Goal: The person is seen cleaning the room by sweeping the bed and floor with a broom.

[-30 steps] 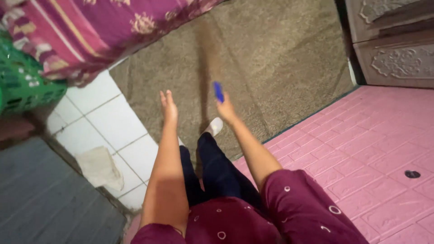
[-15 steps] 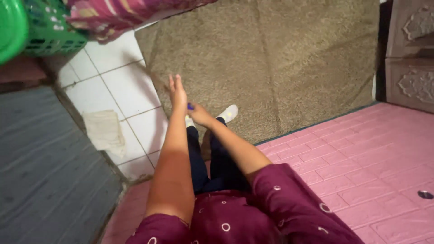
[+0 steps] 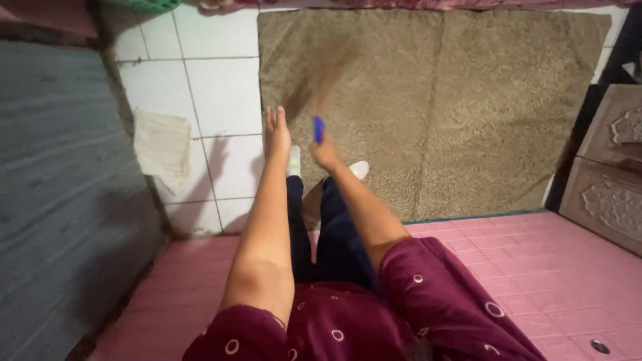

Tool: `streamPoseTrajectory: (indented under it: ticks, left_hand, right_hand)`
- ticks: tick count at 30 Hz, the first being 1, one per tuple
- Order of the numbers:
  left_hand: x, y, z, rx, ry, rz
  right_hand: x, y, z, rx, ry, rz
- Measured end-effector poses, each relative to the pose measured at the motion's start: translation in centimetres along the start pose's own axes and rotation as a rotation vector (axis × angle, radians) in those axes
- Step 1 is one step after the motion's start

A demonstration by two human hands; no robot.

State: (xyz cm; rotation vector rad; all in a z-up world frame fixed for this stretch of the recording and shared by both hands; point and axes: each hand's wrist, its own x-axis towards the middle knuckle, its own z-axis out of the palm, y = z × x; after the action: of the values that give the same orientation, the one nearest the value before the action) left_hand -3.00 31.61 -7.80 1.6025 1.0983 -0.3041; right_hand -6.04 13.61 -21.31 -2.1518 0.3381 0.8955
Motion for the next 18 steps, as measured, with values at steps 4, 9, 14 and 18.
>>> streamPoseTrajectory:
  ticks: [4, 9, 14, 18]
  left_hand:
    - [1.9, -0.3, -1.7, -0.27, 0.023, 0.088]
    - [1.2, 2.9, -4.7, -0.274, 0.002, 0.052]
    - [1.1, 2.2, -5.9, -0.291, 0.033, 0.051]
    - [2.4, -1.3, -5.2, -0.399, 0.066, 0.063]
  right_hand:
    - [-5.2, -2.7, 2.1, -0.113, -0.108, -0.31]
    - [-13.2, -9.8, -4.0, -0.08, -0.148, -0.108]
    - [-9.5, -6.6, 3.4, -0.209, -0.099, -0.111]
    - [-8.6, -3.5, 12.4, -0.125, -0.493, -0.542]
